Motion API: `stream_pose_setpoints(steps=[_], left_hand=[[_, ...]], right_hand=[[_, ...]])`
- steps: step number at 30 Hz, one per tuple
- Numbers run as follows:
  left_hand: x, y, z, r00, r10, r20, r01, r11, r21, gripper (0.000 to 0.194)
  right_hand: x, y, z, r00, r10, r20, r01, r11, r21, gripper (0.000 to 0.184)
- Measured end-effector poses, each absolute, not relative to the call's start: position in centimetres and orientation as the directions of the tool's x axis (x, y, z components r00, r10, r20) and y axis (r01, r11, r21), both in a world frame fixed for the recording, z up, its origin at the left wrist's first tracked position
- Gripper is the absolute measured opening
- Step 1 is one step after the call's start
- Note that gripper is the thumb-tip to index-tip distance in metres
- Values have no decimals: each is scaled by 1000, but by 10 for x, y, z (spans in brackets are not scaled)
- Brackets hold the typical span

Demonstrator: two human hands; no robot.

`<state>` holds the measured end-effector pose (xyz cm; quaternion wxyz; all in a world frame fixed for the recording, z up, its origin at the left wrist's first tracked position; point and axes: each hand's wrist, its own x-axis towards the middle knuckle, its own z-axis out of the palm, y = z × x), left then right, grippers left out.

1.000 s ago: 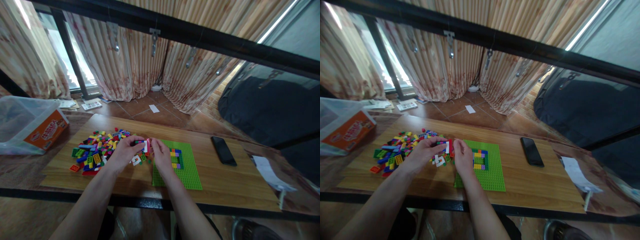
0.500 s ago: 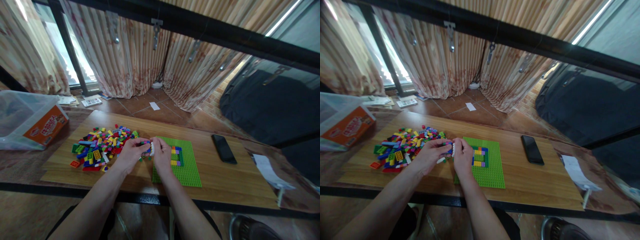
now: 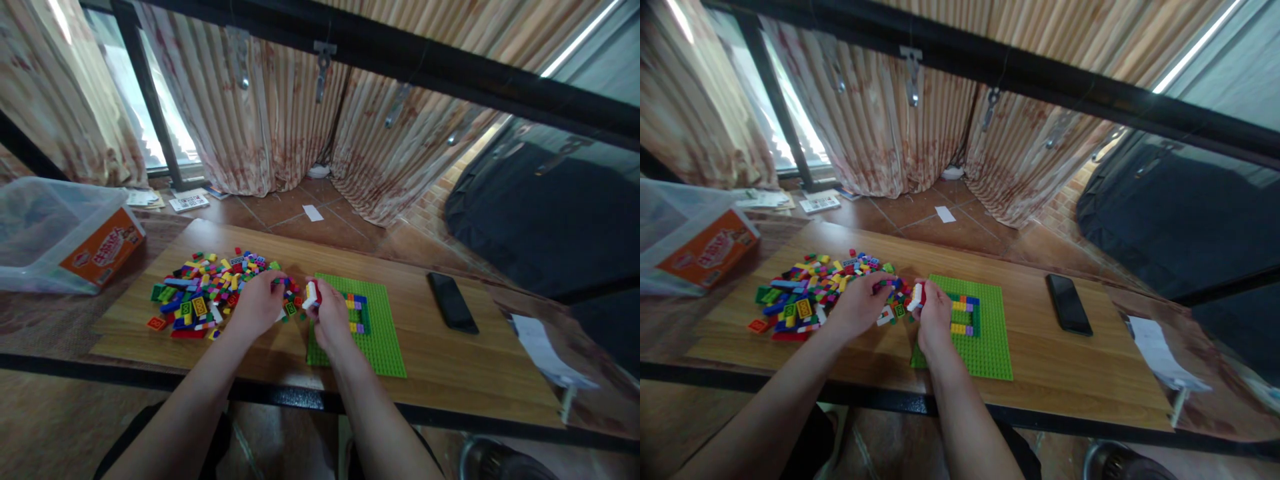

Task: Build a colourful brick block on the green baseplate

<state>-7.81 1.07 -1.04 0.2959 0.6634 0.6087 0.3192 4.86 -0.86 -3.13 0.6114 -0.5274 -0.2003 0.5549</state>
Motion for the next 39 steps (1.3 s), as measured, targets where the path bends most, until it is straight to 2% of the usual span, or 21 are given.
stream_pose_setpoints(steps=[2,4,7,11,15,18,21,26,32,39], left_hand=[[-82,10,-8,85,992,95,738,-126,663,28],[-83,8,-8,113,988,104,789,-153,594,31],[-83,6,-10,150,980,129,821,-196,537,33],[-85,6,-8,146,981,124,835,-190,517,34],[-86,6,-3,141,985,95,826,-170,537,33],[-86,5,1,126,983,134,801,-181,571,29],[-83,3,3,118,977,178,713,-209,669,31],[-76,-1,2,223,963,149,518,-246,819,34],[-72,-3,5,334,929,159,398,-292,870,33],[-63,-6,-1,250,956,155,424,-252,870,36]], right_hand=[[49,-8,-32,312,889,-334,-463,-165,-871,25],[49,-7,-33,318,897,-308,-449,-144,-882,24],[50,-6,-34,315,911,-268,-430,-115,-896,24],[50,-7,-35,292,920,-263,-419,-124,-900,25],[50,-8,-35,281,931,-235,-393,-112,-913,28],[49,-9,-35,281,933,-223,-379,-106,-919,31],[49,-10,-33,275,937,-218,-391,-98,-915,33],[49,-13,-29,203,965,-165,-431,-63,-900,27],[50,-15,-26,158,980,-123,-488,-31,-872,25],[49,-16,-29,226,971,-77,-437,30,-899,24]])
